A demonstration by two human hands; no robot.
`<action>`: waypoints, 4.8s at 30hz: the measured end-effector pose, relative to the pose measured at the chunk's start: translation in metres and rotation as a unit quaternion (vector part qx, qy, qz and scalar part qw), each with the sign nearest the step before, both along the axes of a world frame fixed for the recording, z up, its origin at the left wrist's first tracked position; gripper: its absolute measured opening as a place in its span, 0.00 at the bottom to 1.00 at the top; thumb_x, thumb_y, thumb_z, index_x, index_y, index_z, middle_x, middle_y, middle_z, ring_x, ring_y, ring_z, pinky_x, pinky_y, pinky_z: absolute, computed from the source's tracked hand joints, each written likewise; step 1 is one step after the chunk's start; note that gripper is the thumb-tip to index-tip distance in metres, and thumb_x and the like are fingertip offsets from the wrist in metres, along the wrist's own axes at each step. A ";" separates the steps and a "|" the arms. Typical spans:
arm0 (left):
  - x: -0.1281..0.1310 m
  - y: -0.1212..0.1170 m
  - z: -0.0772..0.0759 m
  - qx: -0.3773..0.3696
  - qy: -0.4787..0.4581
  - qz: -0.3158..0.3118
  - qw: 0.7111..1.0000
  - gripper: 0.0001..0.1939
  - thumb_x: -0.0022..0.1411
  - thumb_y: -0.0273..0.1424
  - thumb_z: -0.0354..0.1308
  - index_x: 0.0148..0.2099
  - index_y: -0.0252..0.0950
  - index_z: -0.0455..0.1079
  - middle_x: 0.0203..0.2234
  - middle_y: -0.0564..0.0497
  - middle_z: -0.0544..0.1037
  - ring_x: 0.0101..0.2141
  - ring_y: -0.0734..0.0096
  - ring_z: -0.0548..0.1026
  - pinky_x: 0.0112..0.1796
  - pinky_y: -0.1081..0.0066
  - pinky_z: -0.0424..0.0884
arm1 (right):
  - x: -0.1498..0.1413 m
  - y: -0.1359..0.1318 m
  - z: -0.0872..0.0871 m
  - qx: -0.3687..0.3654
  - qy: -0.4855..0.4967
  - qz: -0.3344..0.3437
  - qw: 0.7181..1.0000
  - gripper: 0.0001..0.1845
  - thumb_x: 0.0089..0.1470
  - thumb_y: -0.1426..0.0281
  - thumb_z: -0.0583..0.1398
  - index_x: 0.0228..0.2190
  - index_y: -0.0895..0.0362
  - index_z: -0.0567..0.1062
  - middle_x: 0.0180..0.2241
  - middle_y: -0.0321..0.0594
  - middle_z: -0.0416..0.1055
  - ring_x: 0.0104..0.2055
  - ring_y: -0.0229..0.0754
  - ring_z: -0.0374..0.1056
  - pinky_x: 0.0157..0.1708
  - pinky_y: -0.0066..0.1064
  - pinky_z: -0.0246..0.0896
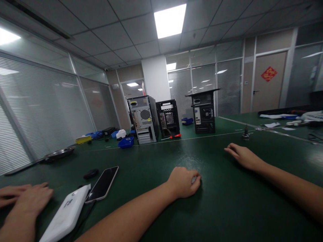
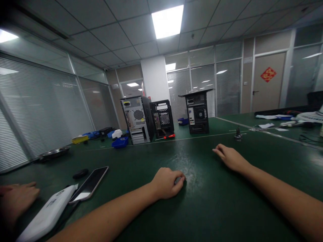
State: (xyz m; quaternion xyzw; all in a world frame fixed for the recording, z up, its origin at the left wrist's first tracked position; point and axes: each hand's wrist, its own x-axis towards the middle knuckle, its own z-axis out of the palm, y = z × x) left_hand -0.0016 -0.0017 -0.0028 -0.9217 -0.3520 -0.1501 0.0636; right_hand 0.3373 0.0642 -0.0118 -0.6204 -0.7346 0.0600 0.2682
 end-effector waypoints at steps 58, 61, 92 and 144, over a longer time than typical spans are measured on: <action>0.000 -0.002 0.003 -0.013 0.021 0.008 1.000 0.17 0.69 0.39 0.46 0.47 0.42 0.74 0.29 0.50 0.79 0.29 0.61 0.77 0.34 0.66 0.71 | 0.075 0.005 0.015 0.015 -0.098 0.003 0.995 0.23 0.56 0.60 0.56 0.49 0.57 0.76 0.47 0.46 0.74 0.47 0.47 0.70 0.48 0.38 0.65; 0.001 -0.003 0.004 -0.015 0.023 0.010 1.000 0.17 0.69 0.39 0.46 0.48 0.41 0.74 0.30 0.50 0.79 0.30 0.62 0.77 0.34 0.66 0.72 | 0.075 0.006 0.014 0.030 -0.095 -0.003 0.995 0.25 0.57 0.60 0.54 0.51 0.58 0.75 0.50 0.47 0.73 0.49 0.48 0.69 0.49 0.40 0.64; 0.000 -0.001 0.001 -0.014 0.007 -0.003 1.000 0.17 0.69 0.39 0.46 0.47 0.42 0.74 0.28 0.51 0.79 0.28 0.63 0.76 0.32 0.67 0.71 | 0.072 0.007 0.012 -0.010 -0.046 -0.025 0.999 0.25 0.55 0.56 0.55 0.47 0.58 0.77 0.44 0.47 0.76 0.46 0.47 0.72 0.48 0.38 0.66; 0.001 -0.001 0.000 -0.011 0.018 0.013 1.000 0.16 0.68 0.40 0.46 0.47 0.43 0.74 0.29 0.51 0.79 0.29 0.60 0.77 0.34 0.65 0.72 | 0.075 0.011 0.009 -0.012 -0.039 -0.025 0.999 0.29 0.56 0.51 0.54 0.49 0.57 0.77 0.46 0.46 0.76 0.46 0.49 0.72 0.48 0.42 0.67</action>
